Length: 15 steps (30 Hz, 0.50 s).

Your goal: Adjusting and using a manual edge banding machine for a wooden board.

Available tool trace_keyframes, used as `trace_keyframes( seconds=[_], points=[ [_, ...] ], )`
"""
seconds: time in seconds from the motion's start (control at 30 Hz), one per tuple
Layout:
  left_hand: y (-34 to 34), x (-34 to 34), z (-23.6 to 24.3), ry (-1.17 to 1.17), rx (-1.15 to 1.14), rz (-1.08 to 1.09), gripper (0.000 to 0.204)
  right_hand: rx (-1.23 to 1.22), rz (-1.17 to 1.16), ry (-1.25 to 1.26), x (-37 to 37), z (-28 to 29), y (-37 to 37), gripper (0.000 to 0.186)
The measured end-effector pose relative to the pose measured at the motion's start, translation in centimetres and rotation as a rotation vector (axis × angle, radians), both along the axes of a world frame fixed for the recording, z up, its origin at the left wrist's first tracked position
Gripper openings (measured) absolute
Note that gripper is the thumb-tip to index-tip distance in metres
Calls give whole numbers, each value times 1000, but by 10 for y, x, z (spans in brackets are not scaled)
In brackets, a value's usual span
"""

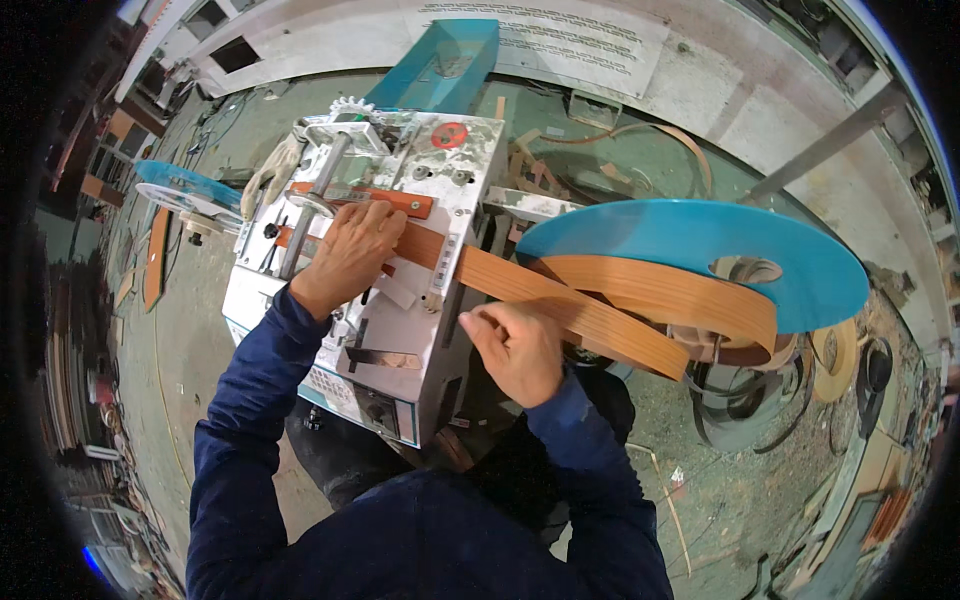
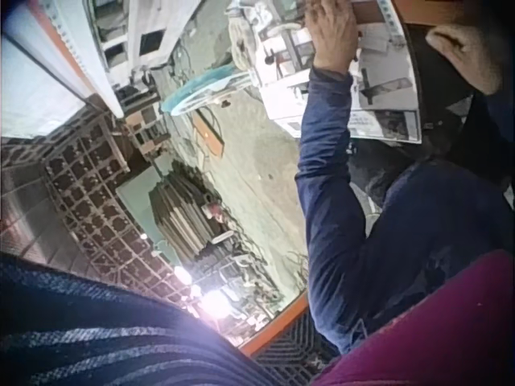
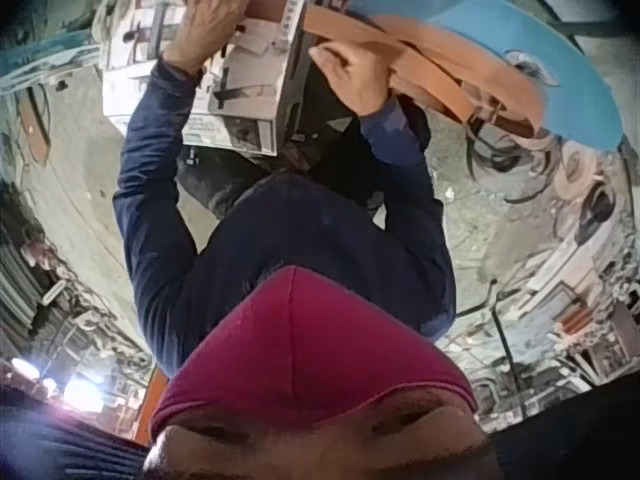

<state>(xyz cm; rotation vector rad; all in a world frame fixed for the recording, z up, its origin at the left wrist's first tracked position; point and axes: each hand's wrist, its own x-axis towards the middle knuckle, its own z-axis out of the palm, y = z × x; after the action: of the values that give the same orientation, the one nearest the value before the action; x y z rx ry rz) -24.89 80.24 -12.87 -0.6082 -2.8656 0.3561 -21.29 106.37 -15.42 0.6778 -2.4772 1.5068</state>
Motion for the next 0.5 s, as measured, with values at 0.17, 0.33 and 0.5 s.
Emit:
trace_keyframes(
  seconds=[0.17,0.33,0.5],
  points=[
    [-5,2,-3,104,25,-44,24,-758,61,-1213,-1,-43,1,39],
    [0,-3,-3,54,84,-65,26,-1234,-240,-1008,-8,-61,2,36],
    [-2,0,-5,-41,78,18,35,-1385,-515,-661,0,-25,45,24]
  ],
)
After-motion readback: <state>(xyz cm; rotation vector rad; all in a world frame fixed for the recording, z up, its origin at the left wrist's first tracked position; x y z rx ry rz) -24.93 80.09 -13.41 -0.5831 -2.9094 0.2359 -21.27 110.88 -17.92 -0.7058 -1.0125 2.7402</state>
